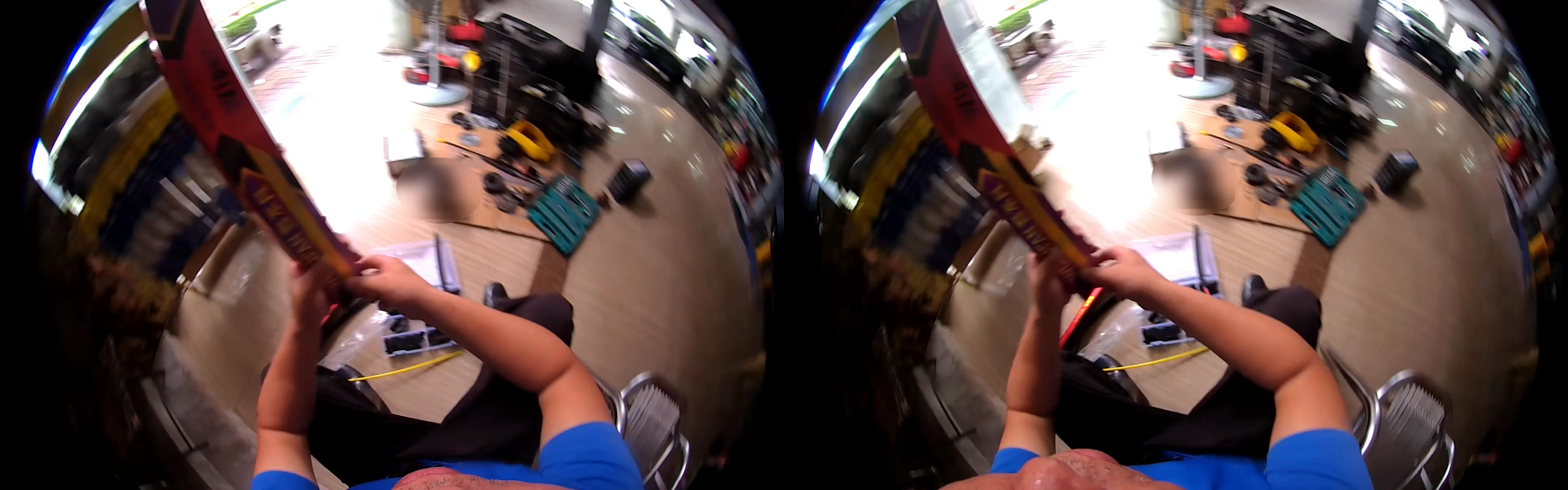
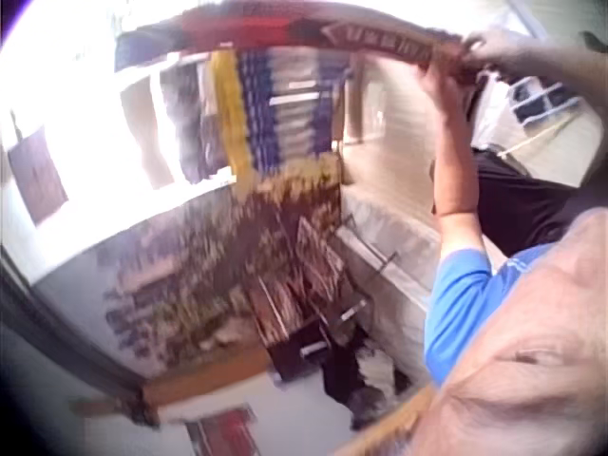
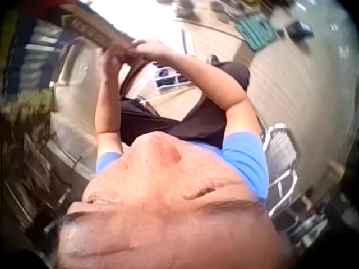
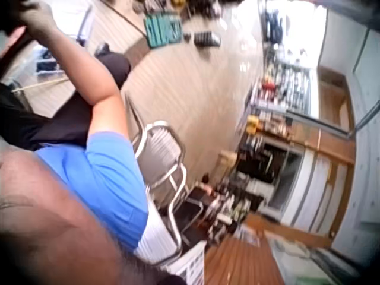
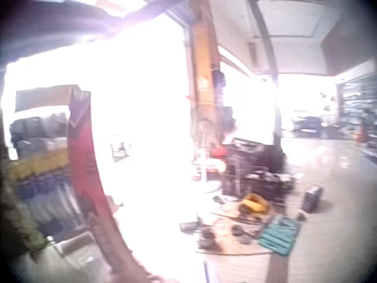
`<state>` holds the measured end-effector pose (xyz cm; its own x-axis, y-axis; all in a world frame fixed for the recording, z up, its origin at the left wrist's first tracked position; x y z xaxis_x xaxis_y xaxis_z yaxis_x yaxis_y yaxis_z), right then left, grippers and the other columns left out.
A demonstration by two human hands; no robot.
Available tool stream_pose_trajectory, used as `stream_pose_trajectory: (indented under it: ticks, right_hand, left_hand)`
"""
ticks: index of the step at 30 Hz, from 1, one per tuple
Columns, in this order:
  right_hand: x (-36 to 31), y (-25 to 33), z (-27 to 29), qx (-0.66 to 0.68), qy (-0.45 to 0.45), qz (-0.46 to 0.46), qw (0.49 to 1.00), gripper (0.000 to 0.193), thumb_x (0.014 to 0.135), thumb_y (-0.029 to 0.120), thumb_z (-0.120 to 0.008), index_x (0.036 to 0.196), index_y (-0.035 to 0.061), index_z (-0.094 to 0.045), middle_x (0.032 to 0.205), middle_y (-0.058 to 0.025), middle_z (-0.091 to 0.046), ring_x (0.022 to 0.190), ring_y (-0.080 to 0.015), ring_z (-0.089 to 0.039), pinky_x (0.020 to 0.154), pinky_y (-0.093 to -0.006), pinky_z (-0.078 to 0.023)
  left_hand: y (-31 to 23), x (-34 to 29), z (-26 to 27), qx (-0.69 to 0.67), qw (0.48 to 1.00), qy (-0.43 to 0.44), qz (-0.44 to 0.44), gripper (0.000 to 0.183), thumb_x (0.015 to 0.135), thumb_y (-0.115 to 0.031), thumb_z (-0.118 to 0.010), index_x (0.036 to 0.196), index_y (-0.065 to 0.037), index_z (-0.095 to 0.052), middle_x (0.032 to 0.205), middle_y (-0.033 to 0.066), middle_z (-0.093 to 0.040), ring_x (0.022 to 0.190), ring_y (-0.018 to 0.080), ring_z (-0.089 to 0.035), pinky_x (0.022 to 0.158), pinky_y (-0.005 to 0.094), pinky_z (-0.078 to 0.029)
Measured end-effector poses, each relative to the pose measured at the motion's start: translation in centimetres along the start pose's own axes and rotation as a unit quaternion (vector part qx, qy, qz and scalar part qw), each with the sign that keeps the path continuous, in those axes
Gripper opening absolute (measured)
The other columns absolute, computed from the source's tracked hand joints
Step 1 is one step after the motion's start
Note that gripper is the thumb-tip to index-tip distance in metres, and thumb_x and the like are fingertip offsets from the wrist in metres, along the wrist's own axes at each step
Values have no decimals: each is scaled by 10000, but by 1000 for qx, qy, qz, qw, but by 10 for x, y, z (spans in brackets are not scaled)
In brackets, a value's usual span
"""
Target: The person assembles windshield wipers by hand, taking components from a plastic organizer and fitting them onto the wiper blades.
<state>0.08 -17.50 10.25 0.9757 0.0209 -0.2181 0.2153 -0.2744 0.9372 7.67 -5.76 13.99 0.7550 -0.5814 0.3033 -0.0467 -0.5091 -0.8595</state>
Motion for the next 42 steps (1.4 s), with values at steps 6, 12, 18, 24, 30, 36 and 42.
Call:
stream_pose_trajectory:
  ticks: [6,12,18,24,30,36,42]
  right_hand:
    - [13,-14,-20,102,-128,20,986,370,844,260,-719,1056,-1,-565,763,-45,-624,545,-74,-514,456,-198,-407]
    - [12,-14,-21,193,-54,-15,980,264,865,225,-695,1022,24,-628,619,16,-528,471,-60,-444,414,-204,-334]
    - [13,-13,-26,268,21,-36,962,203,870,231,-692,919,95,-550,684,15,-523,514,-65,-448,416,-204,-321]
    - [17,-13,-43,265,41,-22,963,232,869,279,-689,923,96,-558,725,-6,-546,560,-72,-481,431,-203,-358]
    - [23,-18,-48,283,27,-46,958,215,880,275,-675,935,91,-580,734,-4,-562,476,-63,-410,390,-217,-303]
    - [28,-30,-43,259,5,-38,965,246,882,245,-676,1031,69,-590,764,6,-584,470,-63,-397,415,-224,-303]
    - [37,-41,-33,348,31,-5,937,203,861,202,-694,1005,106,-587,768,4,-603,613,-71,-526,494,-229,-408]
  left_hand:
    - [-13,4,18,-88,989,-76,-92,524,916,-267,-608,1314,2,-400,988,127,-579,869,238,-609,769,394,-530]
    - [-6,3,22,-57,988,-66,-127,586,953,-399,-527,1389,-59,-332,1061,139,-575,945,272,-608,889,480,-497]
    - [-8,5,16,-71,989,-32,-129,634,949,-470,-490,1398,-60,-311,1075,145,-565,974,277,-591,906,475,-482]
    - [-20,8,32,-97,988,8,-124,652,938,-454,-525,1389,-28,-323,1091,157,-565,965,270,-582,866,455,-494]
    - [-24,9,30,-24,991,-10,-133,706,913,-532,-523,1390,-51,-324,1081,131,-530,961,242,-536,871,400,-454]
    - [-25,4,35,63,980,-21,-189,608,929,-285,-589,1361,39,-310,1129,174,-533,994,265,-571,892,414,-487]
    - [-13,1,27,128,968,-80,-200,438,929,-165,-570,1243,82,-389,1101,188,-564,980,277,-598,879,407,-510]
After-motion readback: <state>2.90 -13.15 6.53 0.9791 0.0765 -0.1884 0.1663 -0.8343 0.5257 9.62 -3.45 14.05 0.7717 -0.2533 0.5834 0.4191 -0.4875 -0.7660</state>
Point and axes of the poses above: each hand's wrist, its own x-axis towards the middle knuckle, its own z-axis out of the back of the hand, y = z × x, the point moved 4 cm from there along x, towards the middle knuckle
